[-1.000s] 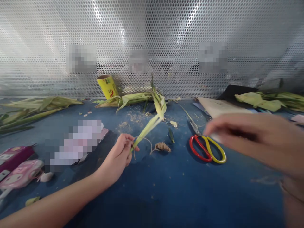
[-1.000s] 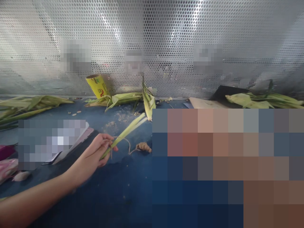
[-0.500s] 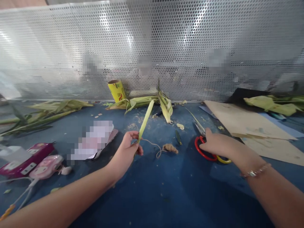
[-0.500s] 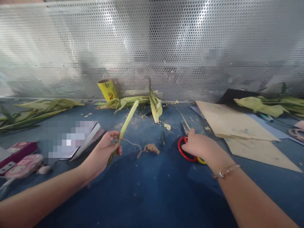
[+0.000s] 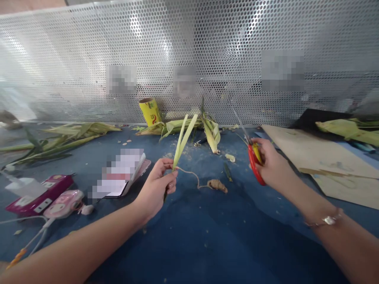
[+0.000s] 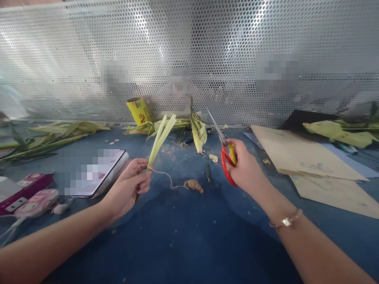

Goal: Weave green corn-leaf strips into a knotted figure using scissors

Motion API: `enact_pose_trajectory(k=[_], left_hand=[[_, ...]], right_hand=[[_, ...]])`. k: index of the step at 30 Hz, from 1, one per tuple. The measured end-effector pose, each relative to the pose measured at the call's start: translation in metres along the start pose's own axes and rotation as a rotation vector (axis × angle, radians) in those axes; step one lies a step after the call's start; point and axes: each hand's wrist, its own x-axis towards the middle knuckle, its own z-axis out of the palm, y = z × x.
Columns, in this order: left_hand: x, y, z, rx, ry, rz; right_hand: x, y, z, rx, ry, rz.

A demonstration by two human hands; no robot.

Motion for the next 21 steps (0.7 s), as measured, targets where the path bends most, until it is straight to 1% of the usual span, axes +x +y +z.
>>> enact_pose_trajectory(k=[2, 4, 6, 8, 10, 14, 16, 19, 21], left_hand=[[0.0, 0.001, 0.0, -0.024, 0.034, -0.015], [0.0, 0.001, 0.0, -0.032, 0.075, -0.028], [0.001, 0.001, 0.0, -0.037, 0.106, -0.047], [0.002, 0.001, -0.001, -0.045, 0.122, -0.073], [0.003, 0.0, -0.001, -0.055, 0.129, -0.087], [0.003, 0.0, -0.001, -0.094, 0.107, -0.075], [0.002, 0.001, 0.0, -0.106, 0.11, -0.079], [0.0, 0.003, 0.002, -0.112, 0.134, -0.13], [-0.001, 0.005, 0.002, -0.112, 0.132, -0.179]], right_hand=[[-0.006, -0.012, 0.011, 0.1, 0.014, 0.036], [-0.012, -0.024, 0.02, 0.101, -0.016, 0.029], [-0.017, -0.033, 0.027, 0.065, -0.059, -0.036], [-0.019, -0.037, 0.029, 0.023, -0.095, -0.127], [-0.021, -0.037, 0.027, -0.027, -0.146, -0.216], [-0.021, -0.037, 0.02, -0.131, -0.228, -0.342], [-0.022, -0.037, 0.019, -0.178, -0.209, -0.442], [-0.022, -0.036, 0.022, -0.276, -0.116, -0.61], [-0.022, -0.036, 0.023, -0.341, -0.068, -0.667]])
